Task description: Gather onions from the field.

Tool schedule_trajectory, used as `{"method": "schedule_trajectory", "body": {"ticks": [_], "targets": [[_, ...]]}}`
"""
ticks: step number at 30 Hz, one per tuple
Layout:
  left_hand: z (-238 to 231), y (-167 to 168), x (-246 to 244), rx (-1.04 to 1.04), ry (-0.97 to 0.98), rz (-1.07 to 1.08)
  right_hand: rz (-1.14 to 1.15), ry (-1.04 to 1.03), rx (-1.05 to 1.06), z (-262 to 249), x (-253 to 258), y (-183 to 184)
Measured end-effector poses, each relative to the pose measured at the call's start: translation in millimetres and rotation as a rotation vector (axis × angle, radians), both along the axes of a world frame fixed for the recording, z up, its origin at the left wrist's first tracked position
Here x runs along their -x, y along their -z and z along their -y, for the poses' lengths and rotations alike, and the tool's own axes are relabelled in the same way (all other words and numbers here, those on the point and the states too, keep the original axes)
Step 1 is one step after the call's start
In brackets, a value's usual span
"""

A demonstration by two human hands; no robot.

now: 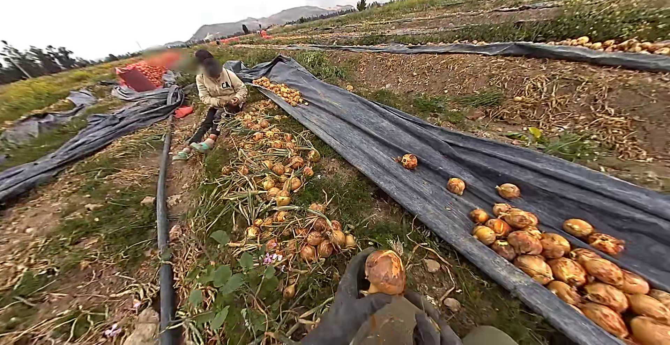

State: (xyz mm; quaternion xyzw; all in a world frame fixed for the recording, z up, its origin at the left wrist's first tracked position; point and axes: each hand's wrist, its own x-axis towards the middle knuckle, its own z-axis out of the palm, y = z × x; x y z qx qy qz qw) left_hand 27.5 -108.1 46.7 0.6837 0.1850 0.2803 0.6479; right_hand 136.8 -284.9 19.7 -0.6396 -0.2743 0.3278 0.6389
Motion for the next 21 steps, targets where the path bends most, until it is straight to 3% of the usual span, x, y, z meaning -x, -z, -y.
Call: {"method": "schedule_trajectory", "body": {"ticks": [3, 9, 13, 15, 19, 21], "targets": [[1, -15, 8, -0.06, 0.093, -0.038, 0.04, 0.055, 0.052, 3, -13, 5], [35, -14, 2, 0.002, 0.277, -0.138, -0.163, 0.061, -0.04, 7, -5, 0], [22, -16, 9, -0.305, 0.446, -0.244, -0.135, 0.036, 0.091, 15, -7, 0], [18, -15, 13, -0.246, 0.534, -0.318, 0.015, 0.041, 0.126, 19, -4, 6], [27, -18, 22, 0.143, 0.56, -0.538, 0.779, 0.119, 0.104, 21, -4, 27], [39, -37, 28, 0.282, 0.51, -0.691, 0.898, 0.172, 0.043, 18, -3, 27]]}}
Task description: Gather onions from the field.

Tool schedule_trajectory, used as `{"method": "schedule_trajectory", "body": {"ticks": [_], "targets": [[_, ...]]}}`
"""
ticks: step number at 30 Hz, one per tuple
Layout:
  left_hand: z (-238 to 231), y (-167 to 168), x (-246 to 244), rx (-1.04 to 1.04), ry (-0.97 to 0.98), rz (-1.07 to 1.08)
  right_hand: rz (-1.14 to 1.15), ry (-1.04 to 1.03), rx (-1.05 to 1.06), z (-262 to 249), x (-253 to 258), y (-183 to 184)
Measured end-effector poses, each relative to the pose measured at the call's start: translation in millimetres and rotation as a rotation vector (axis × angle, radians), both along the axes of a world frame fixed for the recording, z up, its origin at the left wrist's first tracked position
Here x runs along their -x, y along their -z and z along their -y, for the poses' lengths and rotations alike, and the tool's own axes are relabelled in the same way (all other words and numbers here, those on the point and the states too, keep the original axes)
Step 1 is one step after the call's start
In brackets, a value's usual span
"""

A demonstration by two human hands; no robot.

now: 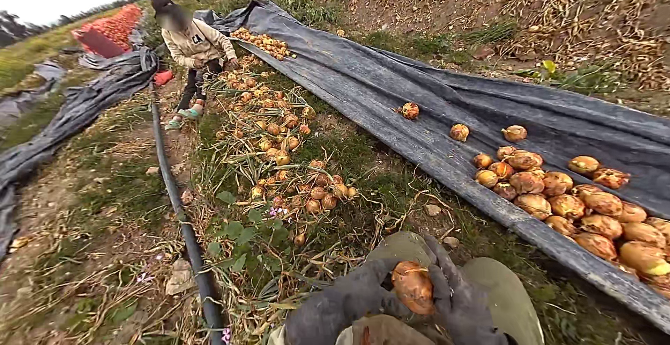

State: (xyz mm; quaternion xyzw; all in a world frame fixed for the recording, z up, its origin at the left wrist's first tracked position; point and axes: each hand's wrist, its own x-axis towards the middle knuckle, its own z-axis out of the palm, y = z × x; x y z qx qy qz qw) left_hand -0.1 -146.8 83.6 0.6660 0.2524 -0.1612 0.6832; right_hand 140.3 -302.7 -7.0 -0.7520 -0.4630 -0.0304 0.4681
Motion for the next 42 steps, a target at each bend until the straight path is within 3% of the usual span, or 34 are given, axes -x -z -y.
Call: {"method": "schedule_trajectory", "body": {"ticks": [5, 10, 12, 14, 17, 19, 23, 27, 29, 33, 36, 38, 40, 42], "targets": [[-9, 15, 2, -0.243, 0.024, -0.074, -0.522, 0.024, -0.128, 0, -10, -1], [-12, -24, -25, -0.483, 0.138, 0.12, -0.566, 0.004, 0.63, 17, -24, 35], [-11, -20, -36, -0.545, 0.13, 0.122, -0.625, 0.003, 0.725, 13, -20, 48], [-27, 24, -44, -0.668, 0.108, 0.056, -0.637, 0.063, 0.731, 8, -26, 61], [-47, 124, -46, -0.659, 0.163, -0.014, -0.677, 0.08, 0.744, 3, -38, 72], [-51, 147, -55, -0.739, 0.263, 0.041, -0.747, 0.094, 0.669, -10, -53, 78], [-37, 148, -57, -0.823, 0.356, 0.105, -0.969, 0.082, 0.593, -19, -64, 80], [-61, 130, -65, -0.659, 0.333, 0.177, -1.779, 0.025, 0.27, -27, -80, 89], [-93, 118, -85, -0.775, 0.273, 0.092, -2.05, -0.092, -0.028, -28, -109, 91], [-204, 161, -121, -1.372, 0.317, -0.191, -1.99, -0.304, -0.724, -30, -186, 44], [-260, 167, -129, -1.425, 0.518, -0.509, -1.725, -0.298, -0.942, -21, -218, -4], [-272, 175, -134, -1.418, 0.601, -0.674, -1.651, -0.192, -0.939, -9, -221, -8], [-264, 179, -136, -1.378, 0.551, -0.736, -1.633, 0.174, -0.702, -6, -201, 0], [-252, 170, -130, -1.279, 0.462, -0.682, -1.661, 0.345, -0.399, -5, -161, 20]]}}
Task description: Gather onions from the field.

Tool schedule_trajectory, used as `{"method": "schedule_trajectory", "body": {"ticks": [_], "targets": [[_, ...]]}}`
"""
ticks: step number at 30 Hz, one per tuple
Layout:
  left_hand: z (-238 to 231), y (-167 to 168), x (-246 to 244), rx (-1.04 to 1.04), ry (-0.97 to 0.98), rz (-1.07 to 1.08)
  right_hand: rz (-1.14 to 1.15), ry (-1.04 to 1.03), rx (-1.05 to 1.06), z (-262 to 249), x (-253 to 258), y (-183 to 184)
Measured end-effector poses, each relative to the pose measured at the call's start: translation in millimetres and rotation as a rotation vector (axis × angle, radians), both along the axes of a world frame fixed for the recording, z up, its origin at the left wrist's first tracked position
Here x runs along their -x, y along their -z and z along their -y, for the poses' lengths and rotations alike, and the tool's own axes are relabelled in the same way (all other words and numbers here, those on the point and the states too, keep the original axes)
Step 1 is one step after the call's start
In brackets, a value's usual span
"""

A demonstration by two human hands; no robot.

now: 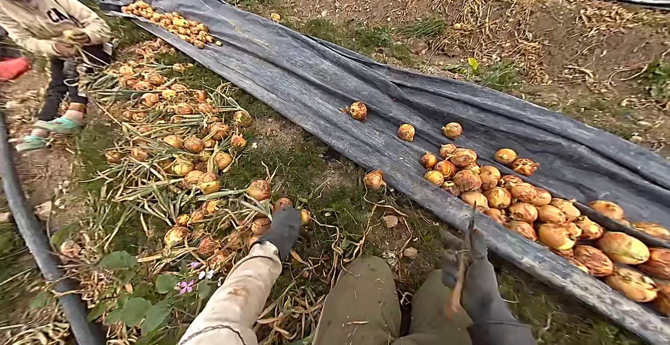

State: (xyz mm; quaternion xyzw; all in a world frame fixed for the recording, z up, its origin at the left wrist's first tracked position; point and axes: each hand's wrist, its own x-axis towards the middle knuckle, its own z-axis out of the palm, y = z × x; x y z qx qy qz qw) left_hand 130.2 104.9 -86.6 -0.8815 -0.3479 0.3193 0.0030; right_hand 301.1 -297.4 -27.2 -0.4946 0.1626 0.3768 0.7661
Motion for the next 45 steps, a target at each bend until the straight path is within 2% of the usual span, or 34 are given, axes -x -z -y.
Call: {"method": "schedule_trajectory", "body": {"ticks": [1, 3, 5, 8, 11, 13, 16, 18, 20, 23, 24, 25, 26, 28, 29, 31, 33, 35, 38, 40, 41, 43, 44, 45], "targets": [[3, -2, 6, 0.065, -0.011, 0.08, 0.032, -0.095, 0.105, 2, 24, 9], [11, -9, 27, 0.175, -0.037, 0.303, 0.263, -0.31, 0.363, 7, 72, 21], [32, -33, 55, 0.277, -0.14, 0.629, 0.522, -0.555, 0.447, 6, 105, 30], [90, -91, 88, 0.46, -0.251, 0.969, 0.772, -0.738, 0.38, -17, 121, 24], [155, -134, 108, 0.521, -0.186, 1.125, 0.766, -0.795, 0.258, -43, 137, -8], [192, -147, 115, 0.527, -0.065, 1.18, 0.689, -0.678, 0.085, -49, 159, -25], [222, -158, 122, 0.505, 0.1, 1.045, 0.533, -0.489, -0.036, -37, 183, -37], [230, -162, 126, 0.533, 0.103, 0.932, 0.578, -0.448, -0.009, -26, 182, -36], [238, -165, 126, 0.642, 0.042, 0.837, 0.783, -0.475, 0.106, -12, 176, -36], [262, -177, 116, 0.851, -0.207, 0.656, 1.409, -0.487, 0.366, 12, 157, -28], [271, -175, 110, 0.947, -0.309, 0.637, 1.563, -0.395, 0.384, 18, 148, -24], [277, -171, 105, 1.045, -0.41, 0.669, 1.61, -0.273, 0.372, 24, 138, -20], [280, -170, 100, 1.118, -0.496, 0.704, 1.542, -0.21, 0.345, 32, 129, -19], [286, -179, 88, 1.078, -0.566, 0.732, 1.241, -0.223, 0.36, 52, 113, -14], [291, -186, 80, 1.007, -0.561, 0.725, 1.124, -0.313, 0.423, 63, 105, -10], [301, -201, 63, 0.837, -0.494, 0.694, 1.008, -0.63, 0.558, 82, 96, -6], [313, -214, 49, 0.653, -0.337, 0.608, 0.955, -0.885, 0.539, 88, 102, -7], [329, -230, 35, 0.572, -0.178, 0.438, 0.849, -0.83, 0.396, 83, 114, -18], [338, -201, 34, 0.589, 0.103, 0.318, 0.611, -0.625, 0.27, 72, 123, -6], [334, -180, 31, 0.603, 0.222, 0.242, 0.615, -0.596, 0.265, 70, 121, 2], [326, -177, 28, 0.566, 0.239, 0.19, 0.632, -0.613, 0.284, 67, 118, -8], [296, -183, 25, 0.435, 0.078, 0.108, 0.695, -0.792, 0.458, 56, 99, -56], [275, -188, 25, 0.356, -0.044, 0.058, 0.832, -0.808, 0.517, 48, 86, -63], [251, -192, 29, 0.315, -0.138, -0.005, 1.033, -0.74, 0.544, 41, 69, -51]]}}
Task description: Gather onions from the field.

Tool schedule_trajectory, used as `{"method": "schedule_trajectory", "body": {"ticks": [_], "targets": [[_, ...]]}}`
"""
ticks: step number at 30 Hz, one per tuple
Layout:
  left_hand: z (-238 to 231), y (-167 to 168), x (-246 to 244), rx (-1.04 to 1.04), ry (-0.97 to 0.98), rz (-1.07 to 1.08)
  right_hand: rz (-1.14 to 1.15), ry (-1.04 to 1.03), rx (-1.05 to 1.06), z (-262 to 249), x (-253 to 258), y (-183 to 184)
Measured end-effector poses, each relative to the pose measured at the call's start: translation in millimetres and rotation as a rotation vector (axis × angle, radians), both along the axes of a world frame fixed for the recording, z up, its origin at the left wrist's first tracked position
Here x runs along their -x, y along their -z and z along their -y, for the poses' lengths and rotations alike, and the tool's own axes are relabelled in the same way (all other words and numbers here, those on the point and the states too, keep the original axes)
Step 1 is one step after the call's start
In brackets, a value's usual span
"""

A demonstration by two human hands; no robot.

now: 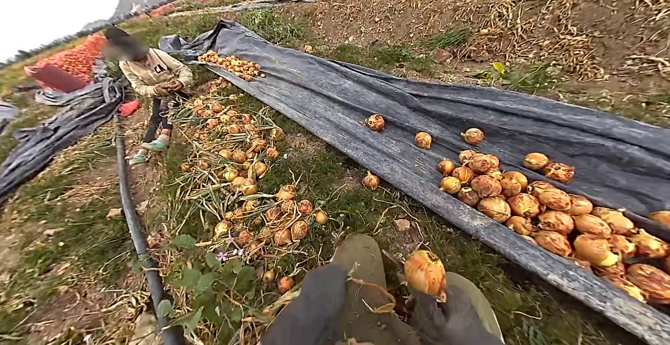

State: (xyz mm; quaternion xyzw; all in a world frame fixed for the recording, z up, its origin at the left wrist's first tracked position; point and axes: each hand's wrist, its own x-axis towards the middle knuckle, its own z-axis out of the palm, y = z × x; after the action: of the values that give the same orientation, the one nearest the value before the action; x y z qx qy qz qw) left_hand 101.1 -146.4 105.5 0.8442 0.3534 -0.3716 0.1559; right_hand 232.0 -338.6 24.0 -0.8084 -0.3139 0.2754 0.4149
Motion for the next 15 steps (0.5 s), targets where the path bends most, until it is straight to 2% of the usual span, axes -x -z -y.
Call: {"method": "schedule_trajectory", "body": {"ticks": [1, 2, 4, 5, 8, 10, 12, 15], "targets": [[-25, 6, 9, -0.053, -0.033, -0.056, 0.155, 0.041, -0.076, -9, -21, 16], [-50, 14, 13, -0.087, -0.059, -0.111, 0.212, 0.092, -0.114, -25, -43, 24], [-108, 36, -7, -0.113, -0.042, -0.158, 0.144, 0.206, -0.08, -66, -87, 14], [-139, 58, -25, -0.117, -0.011, -0.119, 0.107, 0.291, -0.076, -92, -108, 16], [-232, 183, -53, -0.195, 0.177, 0.155, 0.131, 0.391, 0.084, -177, -158, 57], [-272, 236, -72, -0.161, 0.272, 0.117, 0.17, 0.328, 0.251, -236, -173, 87], [-292, 255, -90, -0.122, 0.326, -0.002, 0.161, 0.219, 0.398, -294, -181, 110], [-305, 250, -95, -0.067, 0.357, -0.024, 0.146, 0.14, 0.541, -367, -197, 169]]}}
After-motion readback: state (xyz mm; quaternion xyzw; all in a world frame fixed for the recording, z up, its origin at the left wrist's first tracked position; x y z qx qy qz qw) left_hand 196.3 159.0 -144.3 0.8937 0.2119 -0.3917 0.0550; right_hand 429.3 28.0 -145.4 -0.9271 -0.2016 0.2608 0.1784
